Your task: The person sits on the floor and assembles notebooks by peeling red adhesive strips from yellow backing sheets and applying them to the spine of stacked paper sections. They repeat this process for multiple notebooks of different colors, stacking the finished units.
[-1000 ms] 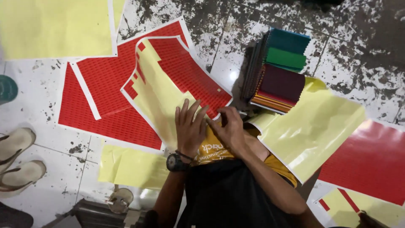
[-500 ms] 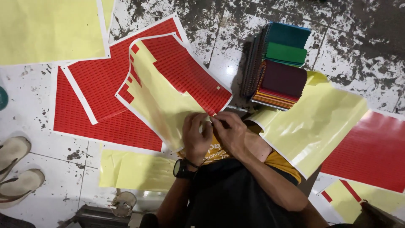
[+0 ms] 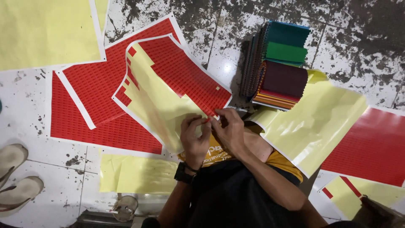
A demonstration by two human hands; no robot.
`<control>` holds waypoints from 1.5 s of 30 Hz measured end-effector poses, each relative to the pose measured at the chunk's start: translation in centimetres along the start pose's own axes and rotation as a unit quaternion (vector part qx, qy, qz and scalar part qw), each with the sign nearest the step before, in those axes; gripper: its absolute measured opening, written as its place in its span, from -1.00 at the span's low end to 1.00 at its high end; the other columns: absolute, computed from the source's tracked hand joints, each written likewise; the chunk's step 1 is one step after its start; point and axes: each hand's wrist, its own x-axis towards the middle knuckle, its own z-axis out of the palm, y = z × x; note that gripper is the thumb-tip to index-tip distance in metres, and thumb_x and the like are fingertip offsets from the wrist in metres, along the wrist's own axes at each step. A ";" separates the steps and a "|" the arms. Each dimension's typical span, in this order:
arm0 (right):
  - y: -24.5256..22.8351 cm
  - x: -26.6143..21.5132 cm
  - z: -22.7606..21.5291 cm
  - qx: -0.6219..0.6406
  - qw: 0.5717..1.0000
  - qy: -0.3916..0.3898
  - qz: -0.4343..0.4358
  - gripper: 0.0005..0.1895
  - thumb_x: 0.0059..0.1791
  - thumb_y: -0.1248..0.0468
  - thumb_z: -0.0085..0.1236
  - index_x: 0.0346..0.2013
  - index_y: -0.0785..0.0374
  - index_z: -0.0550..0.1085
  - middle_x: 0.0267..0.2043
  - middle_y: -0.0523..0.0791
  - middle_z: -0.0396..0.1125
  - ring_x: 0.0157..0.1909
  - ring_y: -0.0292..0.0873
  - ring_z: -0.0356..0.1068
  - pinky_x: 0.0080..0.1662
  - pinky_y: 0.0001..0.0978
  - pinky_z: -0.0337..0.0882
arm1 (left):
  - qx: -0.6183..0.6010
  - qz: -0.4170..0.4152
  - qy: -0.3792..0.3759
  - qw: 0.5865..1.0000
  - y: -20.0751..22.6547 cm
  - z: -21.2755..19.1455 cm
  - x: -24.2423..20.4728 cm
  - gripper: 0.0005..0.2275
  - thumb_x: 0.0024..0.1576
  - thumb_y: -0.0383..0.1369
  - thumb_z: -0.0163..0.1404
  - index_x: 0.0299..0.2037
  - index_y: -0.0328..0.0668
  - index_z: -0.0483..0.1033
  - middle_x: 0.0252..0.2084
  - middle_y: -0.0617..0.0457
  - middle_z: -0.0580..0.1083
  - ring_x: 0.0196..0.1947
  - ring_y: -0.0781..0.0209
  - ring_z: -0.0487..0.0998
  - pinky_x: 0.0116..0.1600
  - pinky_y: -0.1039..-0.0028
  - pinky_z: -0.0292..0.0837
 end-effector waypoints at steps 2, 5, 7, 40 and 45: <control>0.1 -0.1 0.2 -0.022 1.000 0.013 -0.011 -0.75 -0.12 0.26 0.46 -0.23 0.32 0.63 -0.32 -0.01 0.46 -0.31 0.02 0.51 -0.30 -0.27 0.49 | -0.001 0.007 0.001 1.000 0.1 0.0 0.1 -0.92 0.04 -0.49 0.20 -0.29 -0.18 0.60 -0.22 -0.03 0.48 -0.16 -0.01 0.62 0.00 0.37 0.52; -0.1 -0.3 0.4 -0.049 0.998 0.033 -0.023 -0.84 -0.14 0.25 0.49 -0.32 0.19 0.67 -0.36 -0.11 0.49 -0.33 -0.10 0.52 -0.31 -0.40 0.49 | -0.004 0.006 -0.004 1.000 -0.1 -0.1 0.2 -0.87 0.03 -0.50 0.20 -0.23 -0.18 0.61 -0.22 -0.01 0.50 -0.20 0.02 0.62 -0.03 0.37 0.52; -0.3 -0.4 0.4 -0.055 0.998 0.038 -0.022 -0.87 -0.16 0.27 0.50 -0.35 0.12 0.68 -0.37 -0.17 0.50 -0.37 -0.20 0.51 -0.34 -0.50 0.47 | -0.007 -0.002 -0.011 1.000 0.1 -0.2 0.2 -0.84 0.02 -0.50 0.20 -0.19 -0.17 0.63 -0.21 0.02 0.52 -0.23 0.06 0.61 -0.06 0.39 0.52; 0.7 1.2 -0.5 0.232 0.962 -0.121 0.073 -0.75 -0.27 0.48 0.32 -0.32 0.23 0.65 -0.11 -0.06 0.45 -0.30 -0.28 0.28 -0.21 -0.48 0.31 | -0.198 -0.174 -0.019 0.965 2.0 -0.1 1.5 -0.46 -0.03 -0.68 0.16 0.21 -0.36 0.36 -0.09 -0.10 0.54 -0.19 0.10 0.66 -0.11 0.42 0.62; -0.5 2.3 0.4 0.001 0.997 -0.074 0.025 -0.63 -0.16 0.24 0.43 -0.13 0.34 0.59 -0.22 0.08 0.44 -0.23 0.16 0.45 -0.15 -0.06 0.45 | -0.169 -0.124 0.050 0.976 0.4 0.0 1.2 -0.52 0.01 -0.59 0.17 0.18 -0.34 0.39 0.03 -0.11 0.51 -0.28 0.15 0.64 -0.10 0.41 0.60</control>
